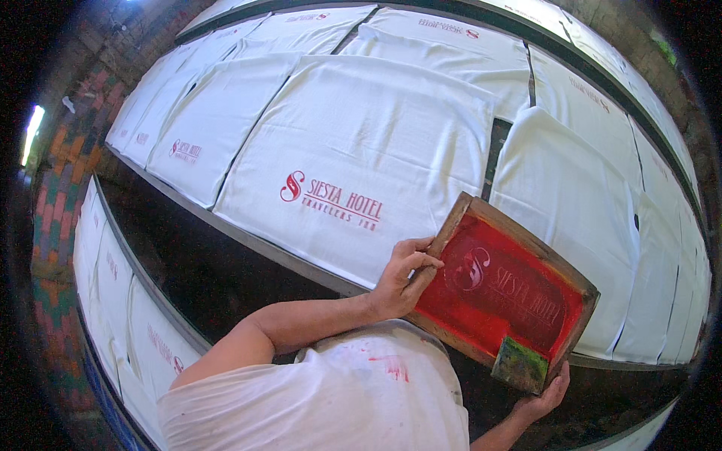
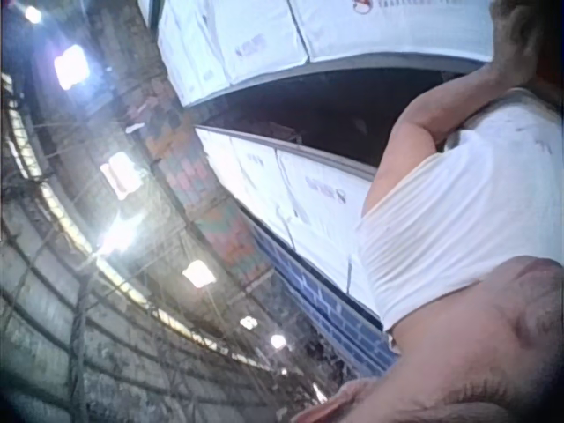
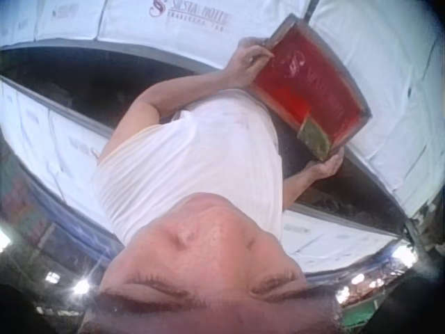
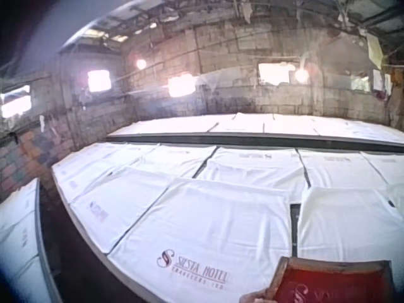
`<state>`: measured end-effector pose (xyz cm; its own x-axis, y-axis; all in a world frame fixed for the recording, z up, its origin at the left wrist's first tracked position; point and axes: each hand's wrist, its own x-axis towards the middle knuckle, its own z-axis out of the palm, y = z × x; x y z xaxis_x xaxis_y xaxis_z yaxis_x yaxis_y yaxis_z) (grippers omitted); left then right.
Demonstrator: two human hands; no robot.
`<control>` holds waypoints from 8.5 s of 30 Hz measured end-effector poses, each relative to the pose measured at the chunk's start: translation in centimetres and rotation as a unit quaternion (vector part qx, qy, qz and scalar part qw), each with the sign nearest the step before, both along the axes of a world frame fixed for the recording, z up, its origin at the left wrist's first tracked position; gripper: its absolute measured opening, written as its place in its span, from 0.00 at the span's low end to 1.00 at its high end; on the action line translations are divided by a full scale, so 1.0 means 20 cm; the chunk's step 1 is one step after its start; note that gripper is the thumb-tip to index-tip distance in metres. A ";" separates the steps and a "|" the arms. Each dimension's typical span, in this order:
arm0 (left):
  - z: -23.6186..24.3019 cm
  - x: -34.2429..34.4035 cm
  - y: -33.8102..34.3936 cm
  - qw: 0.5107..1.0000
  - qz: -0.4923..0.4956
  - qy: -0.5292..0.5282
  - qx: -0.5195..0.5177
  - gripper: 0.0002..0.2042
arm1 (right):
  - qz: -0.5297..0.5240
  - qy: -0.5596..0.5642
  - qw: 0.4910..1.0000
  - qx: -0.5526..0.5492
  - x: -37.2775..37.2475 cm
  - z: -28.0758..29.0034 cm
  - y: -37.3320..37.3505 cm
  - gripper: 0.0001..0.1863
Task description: The person repeatedly applies red ink to a screen-printing frame using a squeegee, spreading it evenly across the mesh. The person then lifts the frame to press the ink onto a white t-shirt below, repeating the process multiple times.
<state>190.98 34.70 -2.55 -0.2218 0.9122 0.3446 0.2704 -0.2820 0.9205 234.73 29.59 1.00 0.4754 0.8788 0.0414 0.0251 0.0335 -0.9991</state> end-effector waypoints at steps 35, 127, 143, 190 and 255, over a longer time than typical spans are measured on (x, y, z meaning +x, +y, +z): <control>0.17 0.76 0.63 0.994 0.071 0.033 0.081 0.17 | 0.048 -0.021 0.995 0.084 0.89 0.05 0.61 0.35; 0.31 1.23 1.25 0.741 -0.219 0.592 -0.230 0.42 | 0.439 -0.528 0.726 0.016 0.89 0.19 0.97 0.22; 0.22 1.21 1.28 0.757 -0.198 0.582 -0.224 0.35 | 0.439 -0.520 0.729 0.067 0.33 0.05 1.50 0.23; 0.29 1.28 1.27 0.760 -0.176 0.551 -0.297 0.34 | 0.505 -0.531 0.663 0.152 0.95 0.01 1.28 0.27; 0.32 1.18 1.29 0.751 -0.228 0.574 -0.232 0.37 | 0.302 -0.612 0.725 0.087 0.16 -0.06 1.08 0.22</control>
<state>214.64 60.58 3.80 0.3513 0.8837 -0.3092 0.9339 -0.3075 0.1823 237.92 51.15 -0.25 -0.4820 0.8419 0.2426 0.8181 0.5316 -0.2192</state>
